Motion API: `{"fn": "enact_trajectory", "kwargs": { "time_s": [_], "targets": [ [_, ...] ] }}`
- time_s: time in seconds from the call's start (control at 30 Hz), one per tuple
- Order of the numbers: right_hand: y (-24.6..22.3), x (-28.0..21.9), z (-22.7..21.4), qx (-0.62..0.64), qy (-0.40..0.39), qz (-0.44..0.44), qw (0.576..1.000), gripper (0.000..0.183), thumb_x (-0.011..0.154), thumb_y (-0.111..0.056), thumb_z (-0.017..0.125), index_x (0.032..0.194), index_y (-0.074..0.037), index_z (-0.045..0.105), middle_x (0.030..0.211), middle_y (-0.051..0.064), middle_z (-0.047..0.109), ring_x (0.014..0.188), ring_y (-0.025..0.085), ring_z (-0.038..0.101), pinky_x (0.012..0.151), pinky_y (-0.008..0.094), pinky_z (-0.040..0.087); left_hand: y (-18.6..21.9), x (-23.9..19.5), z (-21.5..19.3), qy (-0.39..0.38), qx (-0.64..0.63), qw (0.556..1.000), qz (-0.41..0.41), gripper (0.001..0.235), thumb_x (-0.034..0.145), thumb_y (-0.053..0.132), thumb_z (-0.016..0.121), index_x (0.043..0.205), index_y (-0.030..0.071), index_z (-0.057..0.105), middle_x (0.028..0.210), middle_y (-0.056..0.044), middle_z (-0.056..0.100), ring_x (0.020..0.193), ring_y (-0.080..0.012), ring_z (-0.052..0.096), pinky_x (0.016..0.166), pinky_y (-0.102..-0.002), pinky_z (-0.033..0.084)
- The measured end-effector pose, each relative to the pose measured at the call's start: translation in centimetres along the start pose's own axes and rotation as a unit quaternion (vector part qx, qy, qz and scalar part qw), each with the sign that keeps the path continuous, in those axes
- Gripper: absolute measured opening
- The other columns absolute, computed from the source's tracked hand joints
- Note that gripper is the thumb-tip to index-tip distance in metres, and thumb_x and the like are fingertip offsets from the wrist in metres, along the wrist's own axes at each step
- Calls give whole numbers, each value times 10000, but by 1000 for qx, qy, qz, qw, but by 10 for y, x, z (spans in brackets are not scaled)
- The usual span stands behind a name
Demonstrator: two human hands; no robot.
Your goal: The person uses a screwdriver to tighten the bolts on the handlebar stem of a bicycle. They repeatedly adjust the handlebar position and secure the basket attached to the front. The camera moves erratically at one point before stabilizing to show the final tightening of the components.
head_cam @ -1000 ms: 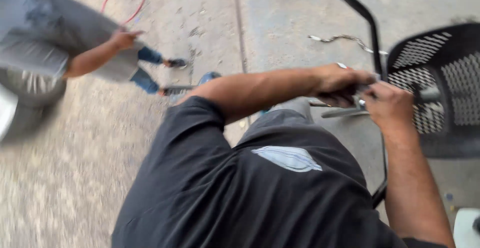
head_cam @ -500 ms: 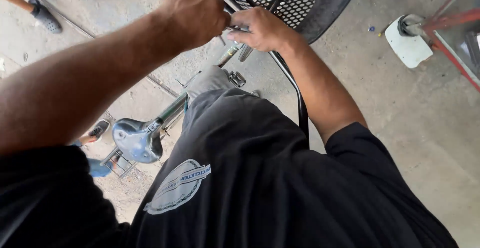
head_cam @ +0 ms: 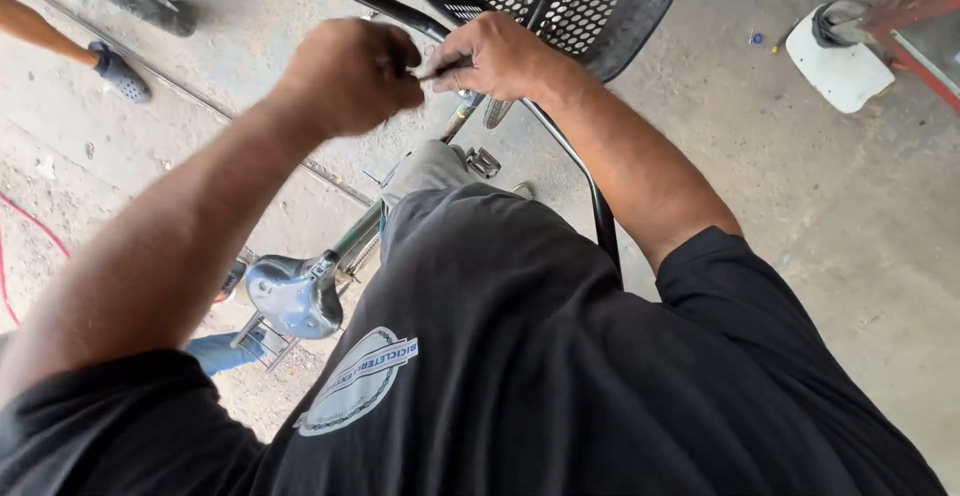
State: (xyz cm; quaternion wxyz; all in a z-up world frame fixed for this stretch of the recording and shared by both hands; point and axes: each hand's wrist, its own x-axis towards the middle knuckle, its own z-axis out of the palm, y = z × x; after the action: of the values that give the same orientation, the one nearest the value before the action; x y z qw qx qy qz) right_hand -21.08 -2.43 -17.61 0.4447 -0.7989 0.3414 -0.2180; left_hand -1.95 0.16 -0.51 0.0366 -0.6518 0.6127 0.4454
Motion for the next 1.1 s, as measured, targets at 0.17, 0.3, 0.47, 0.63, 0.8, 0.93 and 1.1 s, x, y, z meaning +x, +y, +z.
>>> {"fn": "enact_trajectory", "kwargs": {
  "time_s": [0.17, 0.3, 0.47, 0.63, 0.8, 0.93, 1.1],
  "targets": [
    [10, -1, 10, -46, -2, -42, 998, 213, 860, -73, 904, 1047, -58, 803, 1014, 110, 805, 852, 226, 763, 801, 344, 649, -33, 7, 28, -37, 438, 841, 317, 251, 1086, 106, 521, 1095, 196, 755, 1198, -26, 776, 1188, -270, 678, 949, -472, 617],
    [14, 7, 23, -87, 38, -62, 994, 194, 881, -151, 916, 1045, -114, 819, 975, 44, 818, 827, 193, 763, 744, 346, 643, -67, -12, 6, 72, 295, 867, 396, 231, 975, 83, 696, 1168, 172, 787, 1097, 7, 790, 1105, -253, 686, 824, -453, 625],
    [15, 10, 27, -96, 64, -63, 991, 226, 838, -222, 947, 992, -107, 828, 909, 41, 817, 760, 203, 745, 706, 388, 611, -86, -25, 17, 11, -320, 939, -122, 754, 842, 751, 431, 1116, 114, 727, 1001, -165, 782, 840, -262, 744, 707, -384, 520],
    [8, 13, 25, -114, 58, -46, 991, 273, 832, -276, 944, 1015, -110, 828, 948, 37, 822, 794, 200, 762, 738, 377, 629, -43, -34, 25, -5, -366, 916, -163, 506, 929, 631, 521, 1003, 170, 715, 947, -118, 779, 789, -205, 719, 726, -331, 496],
    [9, 1, 12, -5, 35, 8, 999, 304, 838, -227, 921, 1074, -80, 798, 1053, 91, 809, 920, 227, 775, 850, 336, 652, -44, -16, 11, -42, -342, 933, -106, 236, 985, 340, 657, 1000, 110, 702, 983, -65, 791, 893, -224, 765, 808, -383, 597],
    [0, -3, 4, 170, 52, -5, 984, 635, 932, -629, 624, 1153, -45, 741, 1100, 133, 765, 982, 238, 743, 878, 339, 638, -23, -1, -11, -86, -50, 994, -50, 191, 998, 237, 684, 1066, 61, 710, 952, -74, 725, 846, -193, 679, 743, -311, 571],
    [-1, -2, 1, 265, 51, -30, 962, 763, 969, -737, 516, 1143, -21, 715, 1136, 175, 741, 1081, 288, 736, 960, 364, 636, 2, 23, -1, -80, 528, 837, 122, 326, 949, 360, 631, 1234, 251, 748, 1034, -49, 786, 994, -340, 744, 713, -460, 604]
  ]
}}
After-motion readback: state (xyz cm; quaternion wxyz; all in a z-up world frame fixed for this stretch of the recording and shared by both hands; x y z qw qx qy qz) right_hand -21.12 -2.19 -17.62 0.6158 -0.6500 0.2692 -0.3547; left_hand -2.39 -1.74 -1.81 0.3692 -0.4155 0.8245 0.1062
